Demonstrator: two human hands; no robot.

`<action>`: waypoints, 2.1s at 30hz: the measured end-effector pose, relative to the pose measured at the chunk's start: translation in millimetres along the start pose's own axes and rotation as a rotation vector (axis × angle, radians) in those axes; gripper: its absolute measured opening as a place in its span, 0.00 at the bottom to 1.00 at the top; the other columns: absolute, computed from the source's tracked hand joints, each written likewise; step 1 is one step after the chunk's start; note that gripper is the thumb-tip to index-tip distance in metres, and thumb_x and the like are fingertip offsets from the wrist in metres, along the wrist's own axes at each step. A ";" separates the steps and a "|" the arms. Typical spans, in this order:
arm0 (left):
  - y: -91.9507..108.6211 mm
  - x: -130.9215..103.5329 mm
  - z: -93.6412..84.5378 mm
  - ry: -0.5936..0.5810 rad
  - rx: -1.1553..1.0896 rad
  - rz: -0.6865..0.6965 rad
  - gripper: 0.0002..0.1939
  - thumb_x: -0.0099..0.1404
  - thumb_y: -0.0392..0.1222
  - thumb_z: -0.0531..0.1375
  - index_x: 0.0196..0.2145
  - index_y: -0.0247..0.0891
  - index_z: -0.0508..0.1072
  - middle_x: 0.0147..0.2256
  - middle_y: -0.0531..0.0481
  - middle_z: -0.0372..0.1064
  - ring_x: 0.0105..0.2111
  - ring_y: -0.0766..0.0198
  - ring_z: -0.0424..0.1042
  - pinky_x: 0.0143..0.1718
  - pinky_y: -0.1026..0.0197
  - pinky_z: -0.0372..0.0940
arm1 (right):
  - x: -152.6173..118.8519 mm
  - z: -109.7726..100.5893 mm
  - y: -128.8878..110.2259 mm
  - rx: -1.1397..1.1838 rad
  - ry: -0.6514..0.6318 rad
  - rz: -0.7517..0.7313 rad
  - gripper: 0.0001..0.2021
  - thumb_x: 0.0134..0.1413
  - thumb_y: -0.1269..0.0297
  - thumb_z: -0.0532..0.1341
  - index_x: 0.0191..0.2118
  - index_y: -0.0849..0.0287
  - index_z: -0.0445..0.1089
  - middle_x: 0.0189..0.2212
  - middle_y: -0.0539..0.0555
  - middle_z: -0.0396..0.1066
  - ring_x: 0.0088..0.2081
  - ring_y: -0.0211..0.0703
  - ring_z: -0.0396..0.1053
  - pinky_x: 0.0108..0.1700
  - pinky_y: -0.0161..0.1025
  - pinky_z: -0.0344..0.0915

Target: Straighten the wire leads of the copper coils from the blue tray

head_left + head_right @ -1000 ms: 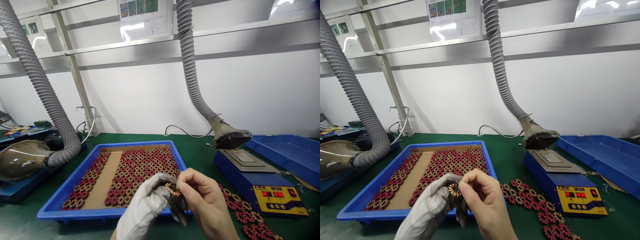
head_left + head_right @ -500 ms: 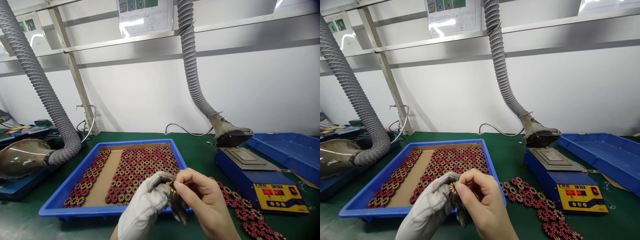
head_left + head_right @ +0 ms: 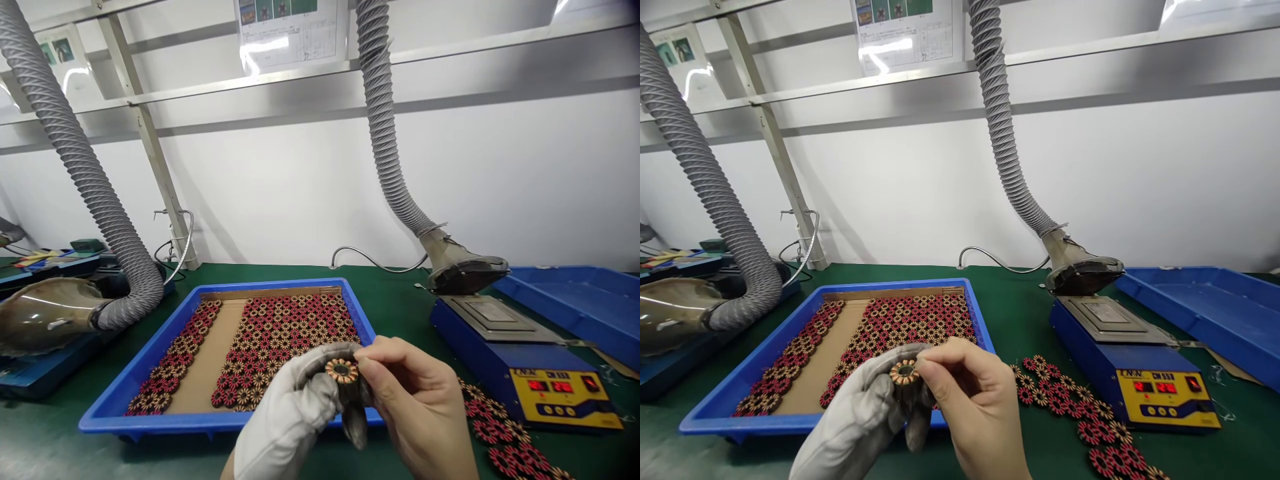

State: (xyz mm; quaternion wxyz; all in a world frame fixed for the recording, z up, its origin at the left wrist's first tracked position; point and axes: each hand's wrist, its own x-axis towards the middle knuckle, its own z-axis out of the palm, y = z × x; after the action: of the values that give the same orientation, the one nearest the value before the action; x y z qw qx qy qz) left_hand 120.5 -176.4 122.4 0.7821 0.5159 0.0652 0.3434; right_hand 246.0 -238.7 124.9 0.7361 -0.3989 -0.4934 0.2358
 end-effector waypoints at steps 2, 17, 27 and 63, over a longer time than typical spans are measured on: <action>-2.1 1.3 0.0 -0.011 -0.038 0.024 0.19 0.60 0.51 0.66 0.45 0.37 0.78 0.26 0.50 0.69 0.23 0.66 0.70 0.26 0.65 0.65 | 0.0 -2.4 -1.1 -0.074 -0.003 -0.070 0.07 0.58 0.67 0.64 0.30 0.53 0.76 0.21 0.46 0.69 0.20 0.33 0.59 0.22 0.30 0.54; 1.8 -5.8 9.5 0.182 0.117 0.003 0.19 0.50 0.44 0.74 0.34 0.38 0.72 0.27 0.55 0.70 0.25 0.70 0.69 0.27 0.70 0.65 | -3.4 -20.7 -13.9 -0.218 -0.255 0.119 0.09 0.63 0.60 0.59 0.36 0.52 0.76 0.21 0.46 0.67 0.21 0.35 0.61 0.24 0.31 0.58; 8.2 3.8 14.2 0.284 0.097 -0.021 0.16 0.45 0.42 0.75 0.29 0.35 0.75 0.23 0.54 0.70 0.21 0.70 0.67 0.22 0.69 0.63 | 1.4 -10.8 -11.8 -0.135 -0.224 0.069 0.10 0.60 0.65 0.62 0.27 0.56 0.73 0.21 0.46 0.66 0.22 0.34 0.59 0.25 0.31 0.55; -1.2 1.9 10.6 0.228 0.109 -0.080 0.20 0.56 0.56 0.68 0.33 0.35 0.75 0.26 0.52 0.67 0.24 0.67 0.67 0.26 0.64 0.64 | -1.2 2.9 -11.4 0.048 -0.035 0.217 0.16 0.57 0.54 0.65 0.24 0.58 0.68 0.15 0.41 0.52 0.17 0.31 0.43 0.20 0.33 0.48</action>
State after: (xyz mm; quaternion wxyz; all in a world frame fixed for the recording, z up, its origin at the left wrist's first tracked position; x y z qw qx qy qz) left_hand 127.3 -183.6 126.7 0.7536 0.5120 0.1928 0.3644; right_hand 242.4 -245.1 134.2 0.7069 -0.4279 -0.4544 0.3328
